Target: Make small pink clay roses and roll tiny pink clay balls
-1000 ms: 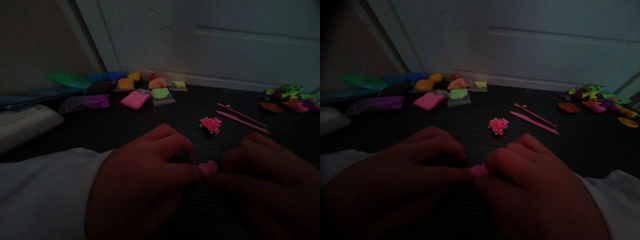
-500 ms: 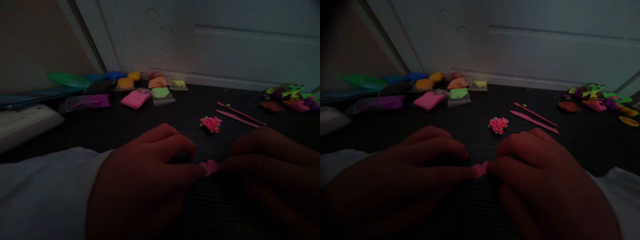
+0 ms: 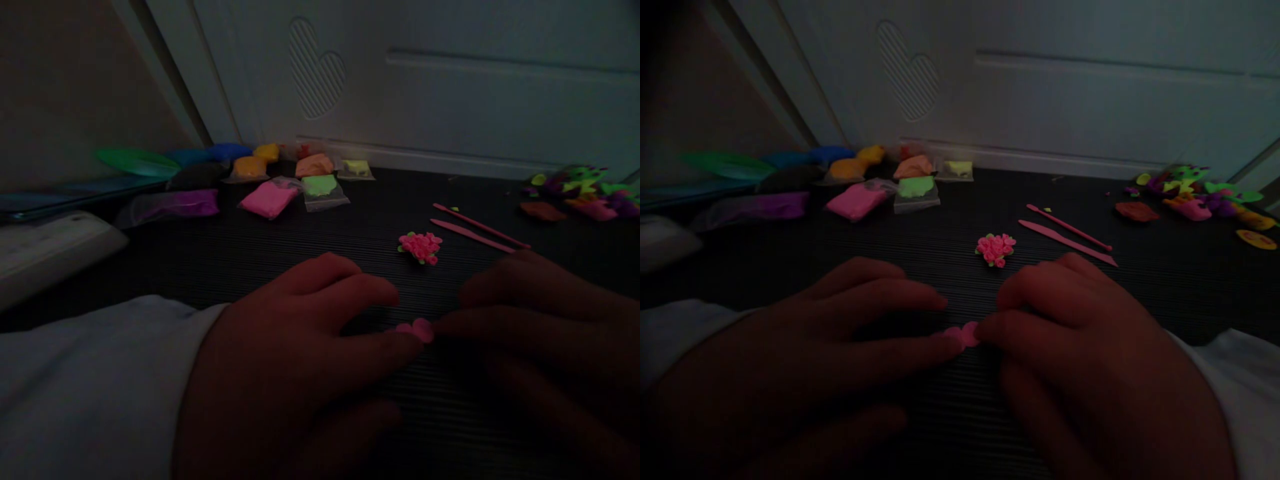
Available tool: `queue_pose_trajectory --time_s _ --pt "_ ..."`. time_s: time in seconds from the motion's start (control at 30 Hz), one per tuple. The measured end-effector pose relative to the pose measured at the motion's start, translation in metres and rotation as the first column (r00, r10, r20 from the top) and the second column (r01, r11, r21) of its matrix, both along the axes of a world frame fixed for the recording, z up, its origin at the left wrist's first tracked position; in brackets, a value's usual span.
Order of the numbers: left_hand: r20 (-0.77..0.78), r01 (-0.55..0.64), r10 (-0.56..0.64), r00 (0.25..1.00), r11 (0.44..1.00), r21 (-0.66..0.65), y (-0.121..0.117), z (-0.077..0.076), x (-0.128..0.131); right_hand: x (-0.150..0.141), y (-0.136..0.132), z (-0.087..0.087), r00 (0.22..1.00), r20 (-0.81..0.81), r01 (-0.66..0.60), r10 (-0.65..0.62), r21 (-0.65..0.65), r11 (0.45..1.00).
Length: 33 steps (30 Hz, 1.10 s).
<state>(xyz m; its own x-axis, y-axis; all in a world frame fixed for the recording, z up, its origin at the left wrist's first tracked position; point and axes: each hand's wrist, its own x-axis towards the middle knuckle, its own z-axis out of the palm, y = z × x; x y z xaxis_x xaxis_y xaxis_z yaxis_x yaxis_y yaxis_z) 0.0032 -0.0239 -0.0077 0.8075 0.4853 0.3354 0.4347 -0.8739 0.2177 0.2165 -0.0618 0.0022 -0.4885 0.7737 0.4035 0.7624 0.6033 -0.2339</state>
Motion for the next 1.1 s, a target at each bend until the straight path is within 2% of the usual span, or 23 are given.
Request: queue_pose_trajectory --time_s 0.17,0.4,0.87,1.1 --pt "-0.025 0.005 -0.005 1.000 1.000 -0.002 0.0001 -0.0003 -0.0002 0.0039 0.0010 -0.0071 0.998 0.043 0.046 -0.044 -0.041 0.998" --pt "-0.030 -0.015 0.015 0.999 1.000 0.008 -0.0008 -0.0019 -0.0005 0.0073 0.0002 -0.0064 0.993 0.115 0.017 -0.018 0.011 1.000" --pt "-0.083 -0.044 0.046 0.996 0.999 0.021 -0.0020 -0.0014 0.0003 0.0022 0.0002 -0.0047 0.994 0.100 -0.036 0.035 0.014 0.999" --pt "0.023 -0.059 0.059 0.998 0.998 -0.013 0.0013 0.0019 0.0007 0.0039 -0.0006 -0.0053 0.995 0.095 -0.012 0.010 0.024 1.000"
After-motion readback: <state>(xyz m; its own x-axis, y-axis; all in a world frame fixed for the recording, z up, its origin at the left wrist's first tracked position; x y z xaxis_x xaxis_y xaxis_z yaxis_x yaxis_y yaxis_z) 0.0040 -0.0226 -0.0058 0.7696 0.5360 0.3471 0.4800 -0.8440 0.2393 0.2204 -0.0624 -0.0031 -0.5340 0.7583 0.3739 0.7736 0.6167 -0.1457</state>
